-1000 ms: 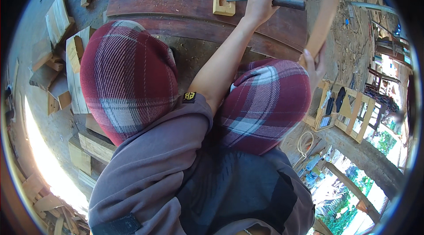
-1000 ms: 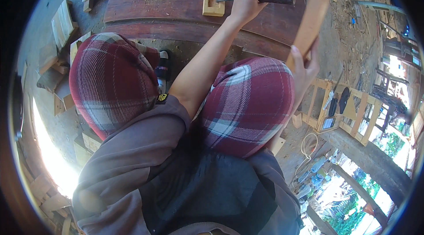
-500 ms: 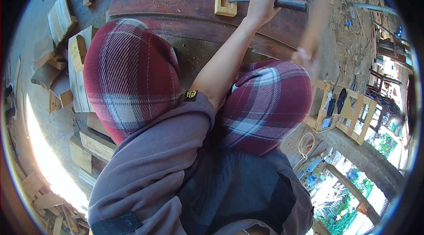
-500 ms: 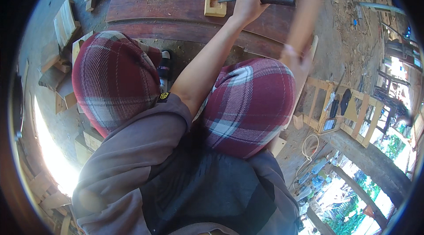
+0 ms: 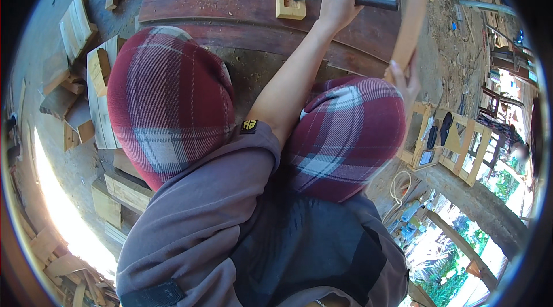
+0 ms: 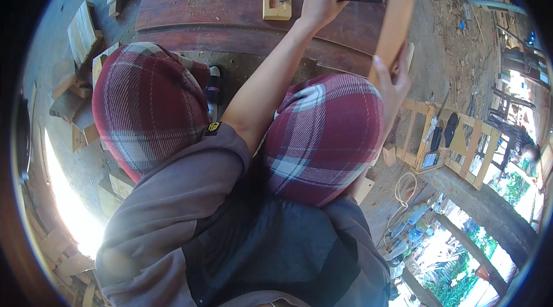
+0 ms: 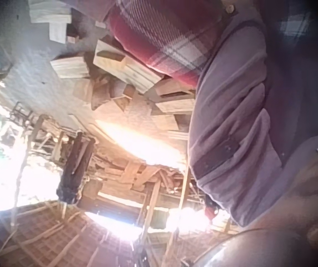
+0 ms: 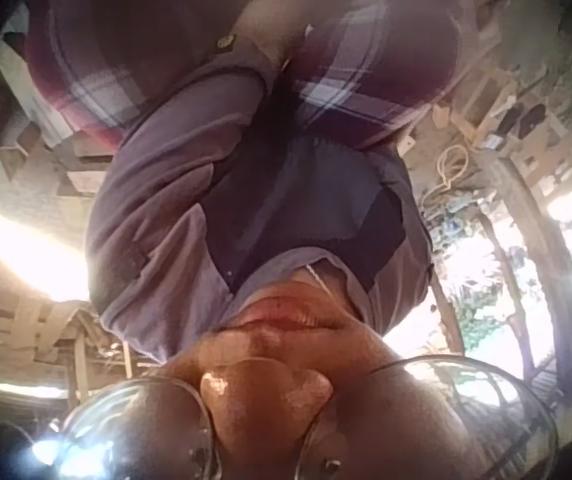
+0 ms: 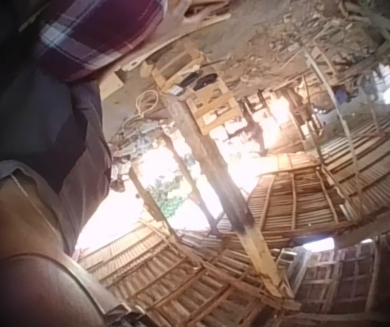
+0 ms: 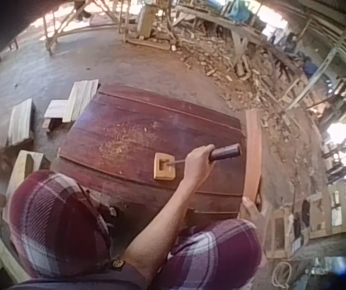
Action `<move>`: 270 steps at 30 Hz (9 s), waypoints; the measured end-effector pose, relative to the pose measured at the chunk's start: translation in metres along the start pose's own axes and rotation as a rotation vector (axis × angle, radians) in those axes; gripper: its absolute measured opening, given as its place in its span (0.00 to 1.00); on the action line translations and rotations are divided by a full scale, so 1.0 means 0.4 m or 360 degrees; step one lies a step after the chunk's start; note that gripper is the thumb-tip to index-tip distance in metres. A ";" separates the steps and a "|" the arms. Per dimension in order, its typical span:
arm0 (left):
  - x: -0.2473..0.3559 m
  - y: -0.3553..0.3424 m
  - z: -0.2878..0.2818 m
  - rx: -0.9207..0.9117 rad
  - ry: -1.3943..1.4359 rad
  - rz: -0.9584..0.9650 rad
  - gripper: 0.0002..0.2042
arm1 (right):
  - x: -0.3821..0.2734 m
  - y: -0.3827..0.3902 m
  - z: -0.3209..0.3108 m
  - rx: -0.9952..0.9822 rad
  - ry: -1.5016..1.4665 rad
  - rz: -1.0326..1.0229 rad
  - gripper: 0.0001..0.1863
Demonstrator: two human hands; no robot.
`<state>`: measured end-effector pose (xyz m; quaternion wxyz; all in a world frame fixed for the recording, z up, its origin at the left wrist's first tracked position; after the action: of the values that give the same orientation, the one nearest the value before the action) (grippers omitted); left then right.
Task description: Chisel a square hole into a piece of wood using a hammer and chisel.
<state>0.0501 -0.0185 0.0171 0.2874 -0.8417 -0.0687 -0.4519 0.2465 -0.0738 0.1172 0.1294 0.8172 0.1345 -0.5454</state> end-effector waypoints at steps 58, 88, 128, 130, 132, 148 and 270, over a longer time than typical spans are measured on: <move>-0.012 -0.002 0.005 0.0033 -0.0085 -0.0065 0.08 | -0.005 0.014 -0.022 0.0107 -0.0018 0.0069 0.36; -0.004 0.044 0.016 -0.0221 -0.0341 0.0073 0.10 | 0.010 0.005 -0.009 -0.0195 0.0006 0.0114 0.39; -0.013 -0.034 -0.045 0.0274 0.0177 -0.0144 0.10 | -0.027 0.008 -0.019 -0.0163 0.0071 -0.0043 0.38; -0.012 -0.026 -0.041 0.0240 0.0144 -0.0131 0.09 | -0.036 0.014 0.006 -0.0189 0.0138 -0.0006 0.38; -0.010 -0.023 -0.037 0.0206 0.0105 -0.0122 0.09 | -0.040 0.017 0.011 -0.0220 0.0199 0.0033 0.37; -0.011 -0.020 -0.019 0.0156 0.0019 -0.0096 0.09 | -0.036 0.026 -0.054 0.0125 0.0201 -0.0048 0.37; -0.066 0.010 -0.007 0.0144 -0.0295 -0.0026 0.08 | 0.031 -0.004 0.005 0.0100 -0.0349 0.0038 0.35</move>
<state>0.0342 -0.0197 -0.0045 0.3137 -0.8655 -0.1223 -0.3708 0.2487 -0.0722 0.1051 0.1243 0.7577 0.0926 -0.6339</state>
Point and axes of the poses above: each hand's wrist, its own y-axis away from the middle knuckle, its own z-axis out of the palm, x = y × z, the point moved 2 cm from there along -y, towards the middle knuckle, and after that the axes turned 15 degrees about -x, right-handed, at the moved point
